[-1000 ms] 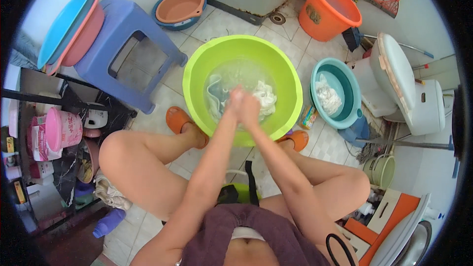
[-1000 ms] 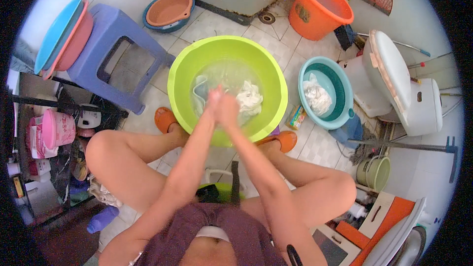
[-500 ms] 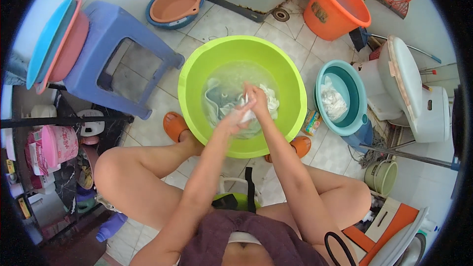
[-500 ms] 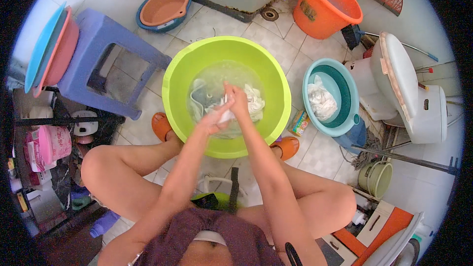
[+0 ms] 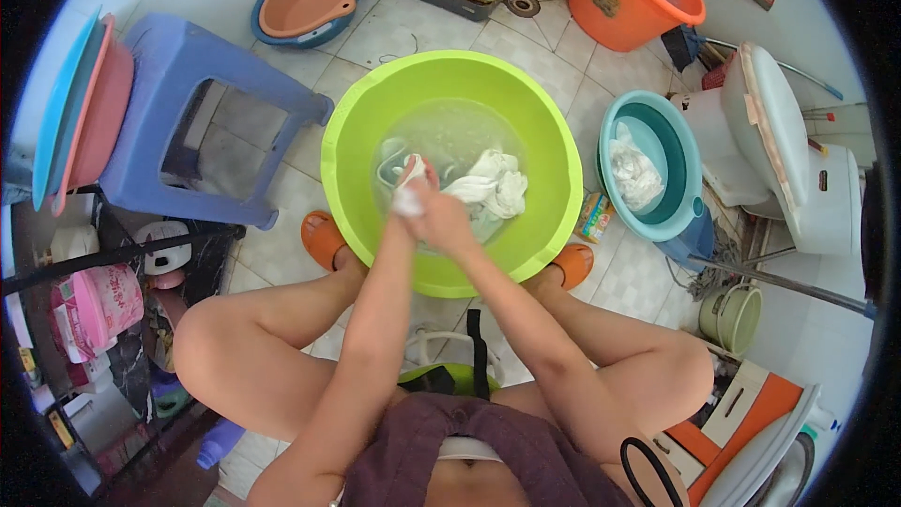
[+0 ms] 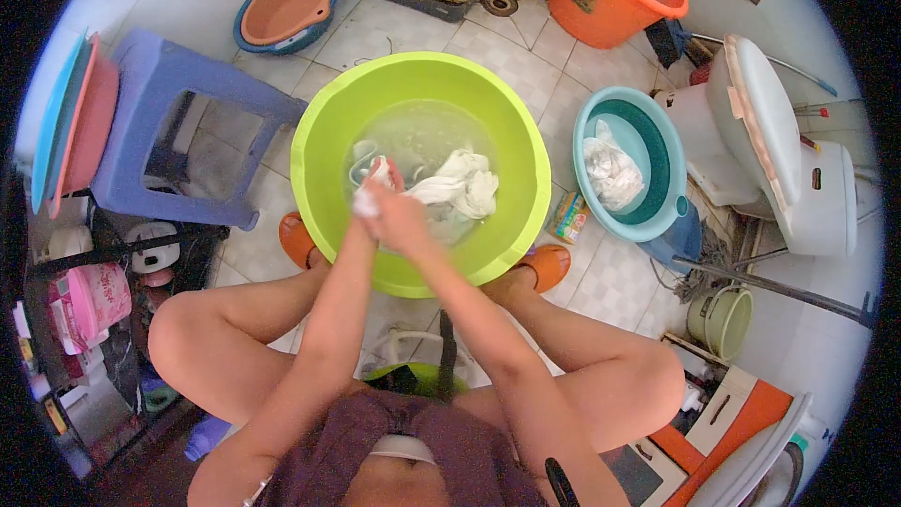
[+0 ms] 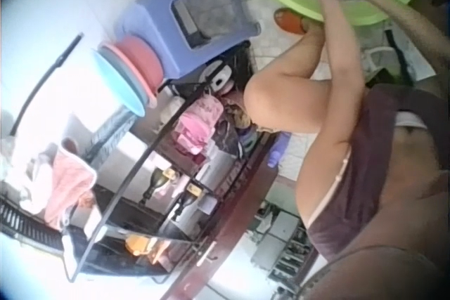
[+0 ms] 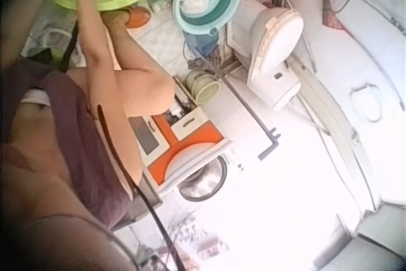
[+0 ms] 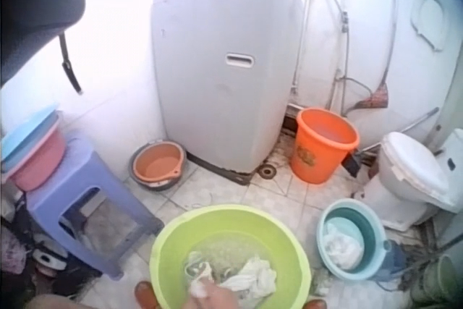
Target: The person washes white clothing items by hand in a green basin filled with soapy water, rubbing the fabric together and dipping it back into the water.
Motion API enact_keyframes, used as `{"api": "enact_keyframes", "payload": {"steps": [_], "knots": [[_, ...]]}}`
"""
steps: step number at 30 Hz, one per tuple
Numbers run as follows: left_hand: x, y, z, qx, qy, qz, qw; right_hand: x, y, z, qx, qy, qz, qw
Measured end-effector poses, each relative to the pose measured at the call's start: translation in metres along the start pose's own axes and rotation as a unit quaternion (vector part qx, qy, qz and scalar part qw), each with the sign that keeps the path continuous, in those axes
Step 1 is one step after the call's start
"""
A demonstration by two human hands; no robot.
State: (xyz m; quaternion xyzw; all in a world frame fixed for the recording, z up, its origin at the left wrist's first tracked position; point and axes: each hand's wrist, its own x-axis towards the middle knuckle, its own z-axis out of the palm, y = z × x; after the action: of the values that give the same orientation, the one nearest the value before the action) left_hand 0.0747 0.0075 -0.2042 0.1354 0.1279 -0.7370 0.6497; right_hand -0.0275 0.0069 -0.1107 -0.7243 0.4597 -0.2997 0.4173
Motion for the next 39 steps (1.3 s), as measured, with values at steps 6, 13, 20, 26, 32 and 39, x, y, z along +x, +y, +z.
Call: {"api": "enact_keyframes", "payload": {"steps": [6,13,20,26,32,39], "knots": [[-0.012,-0.069,0.050,0.122,0.240,0.010,0.963,0.021,0.023,-0.022,-0.178,0.109,0.130,0.969],[-0.017,-0.031,0.026,0.214,0.034,-0.174,0.961,0.037,0.063,-0.027,-0.178,0.024,0.179,0.967],[0.040,-0.013,-0.016,0.336,0.309,0.147,0.877,0.032,0.125,-0.039,-0.167,0.161,0.107,0.967],[0.063,-0.015,-0.020,0.499,0.308,0.051,0.808,0.059,0.149,-0.059,-0.191,-0.104,0.190,0.957],[0.082,-0.004,-0.050,0.739,0.256,0.131,0.610,0.061,0.151,-0.021,-0.155,0.090,0.103,0.978],[0.091,-0.022,-0.029,0.185,0.277,0.033,0.942,0.065,0.163,-0.017,-0.225,0.230,0.068,0.944]]}}
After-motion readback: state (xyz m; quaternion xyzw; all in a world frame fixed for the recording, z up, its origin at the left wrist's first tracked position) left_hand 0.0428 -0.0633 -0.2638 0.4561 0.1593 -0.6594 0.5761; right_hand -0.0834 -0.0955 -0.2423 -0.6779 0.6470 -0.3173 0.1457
